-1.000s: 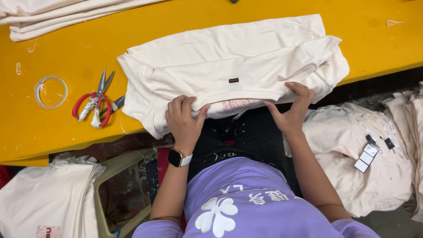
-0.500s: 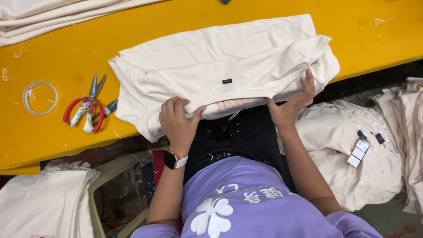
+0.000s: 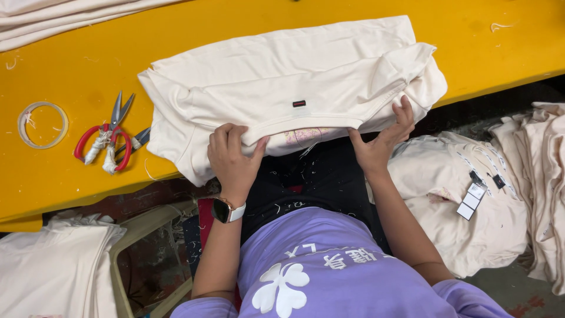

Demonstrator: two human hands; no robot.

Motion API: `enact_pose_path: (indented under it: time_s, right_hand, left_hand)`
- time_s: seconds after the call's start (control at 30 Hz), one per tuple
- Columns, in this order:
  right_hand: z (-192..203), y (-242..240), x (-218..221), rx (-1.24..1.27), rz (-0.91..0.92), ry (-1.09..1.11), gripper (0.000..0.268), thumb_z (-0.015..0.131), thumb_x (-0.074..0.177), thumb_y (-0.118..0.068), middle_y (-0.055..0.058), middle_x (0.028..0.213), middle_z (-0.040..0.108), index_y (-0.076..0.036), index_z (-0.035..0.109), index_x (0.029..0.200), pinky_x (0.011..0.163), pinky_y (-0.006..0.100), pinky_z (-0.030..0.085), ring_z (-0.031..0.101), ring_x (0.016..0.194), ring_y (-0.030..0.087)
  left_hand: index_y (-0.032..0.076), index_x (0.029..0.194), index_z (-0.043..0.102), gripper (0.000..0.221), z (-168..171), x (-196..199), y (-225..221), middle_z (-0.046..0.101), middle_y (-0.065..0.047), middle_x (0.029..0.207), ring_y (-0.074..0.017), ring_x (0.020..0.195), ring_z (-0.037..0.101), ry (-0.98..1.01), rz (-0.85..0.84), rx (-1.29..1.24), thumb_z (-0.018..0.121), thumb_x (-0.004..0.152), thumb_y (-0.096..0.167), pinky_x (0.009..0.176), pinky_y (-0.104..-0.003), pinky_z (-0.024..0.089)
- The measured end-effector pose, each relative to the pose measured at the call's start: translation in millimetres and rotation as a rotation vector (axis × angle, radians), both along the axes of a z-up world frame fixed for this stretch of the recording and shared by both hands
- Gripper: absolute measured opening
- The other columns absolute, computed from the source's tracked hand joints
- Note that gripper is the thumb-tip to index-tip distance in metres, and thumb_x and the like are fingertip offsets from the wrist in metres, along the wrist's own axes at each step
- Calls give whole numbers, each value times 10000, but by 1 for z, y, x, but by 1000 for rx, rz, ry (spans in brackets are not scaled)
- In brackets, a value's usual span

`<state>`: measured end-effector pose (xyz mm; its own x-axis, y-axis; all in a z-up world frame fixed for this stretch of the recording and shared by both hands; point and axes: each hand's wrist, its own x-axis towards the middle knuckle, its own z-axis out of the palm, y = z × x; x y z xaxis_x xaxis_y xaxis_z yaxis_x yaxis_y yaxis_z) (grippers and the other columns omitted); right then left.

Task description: Trimming loose threads and excess material from t-shirts using scissors at a quality control station.

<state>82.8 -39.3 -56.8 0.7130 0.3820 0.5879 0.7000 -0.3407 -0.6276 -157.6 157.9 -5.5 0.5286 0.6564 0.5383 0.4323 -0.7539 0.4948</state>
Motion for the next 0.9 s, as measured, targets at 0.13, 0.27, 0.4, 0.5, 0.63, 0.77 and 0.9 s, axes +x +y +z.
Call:
enact_pose_path:
  time_s: [0.13,0.27,0.4,0.5,0.63,0.77,0.9]
  right_hand:
    - [-10,-5,-4,23,-6,-45,796,902,866,-441,101,1416,356,-114,379,1370,1070,449,182,312,1294,309]
    - [-9,-3,-13,54,34,-65,691,897,894,-353,103,1269,374,-74,420,1308,1032,424,246,335,1157,317]
    - [0,1,-25,79,112,-112,542,833,956,-301,99,1185,374,-53,473,1275,1034,445,253,337,1092,315]
    - [-2,4,-24,74,140,-122,490,816,961,-277,90,1171,371,-55,508,1270,1040,450,254,338,1086,315]
    - [12,8,-21,69,140,-121,513,815,963,-302,96,1170,366,-54,514,1297,1028,452,277,336,1051,310]
    - [19,14,-19,115,137,-76,559,826,945,-236,95,1145,381,-62,430,1299,937,421,330,365,995,271]
    - [27,22,-19,126,73,-65,423,760,944,-87,79,1106,392,-70,448,1230,902,416,325,373,959,263]
  left_hand:
    - [40,1080,605,464,11,-2,-1,499,-133,1131,-339,942,574,-77,-24,-31,912,818,270,738,-431,503]
    - [19,1094,596,428,11,-8,-3,476,-150,1156,-350,972,585,-98,-35,-71,897,833,174,783,-441,538]
    - [5,1090,591,383,8,-10,-4,449,-152,1162,-351,984,598,-120,-42,-110,866,846,111,811,-449,562]
    - [4,1095,590,385,4,-10,-5,442,-152,1161,-355,990,599,-113,-38,-106,859,833,87,819,-461,569]
    - [-4,1093,585,368,1,-10,-5,443,-168,1158,-367,984,599,-101,-37,-89,831,822,34,824,-487,571]
    - [-3,1079,577,360,-1,-10,-4,443,-167,1156,-363,981,602,-94,-34,-82,814,808,11,817,-479,571]
    - [8,1059,568,339,-7,-11,-3,451,-160,1150,-363,984,610,-99,-26,-81,784,797,-6,824,-479,569]
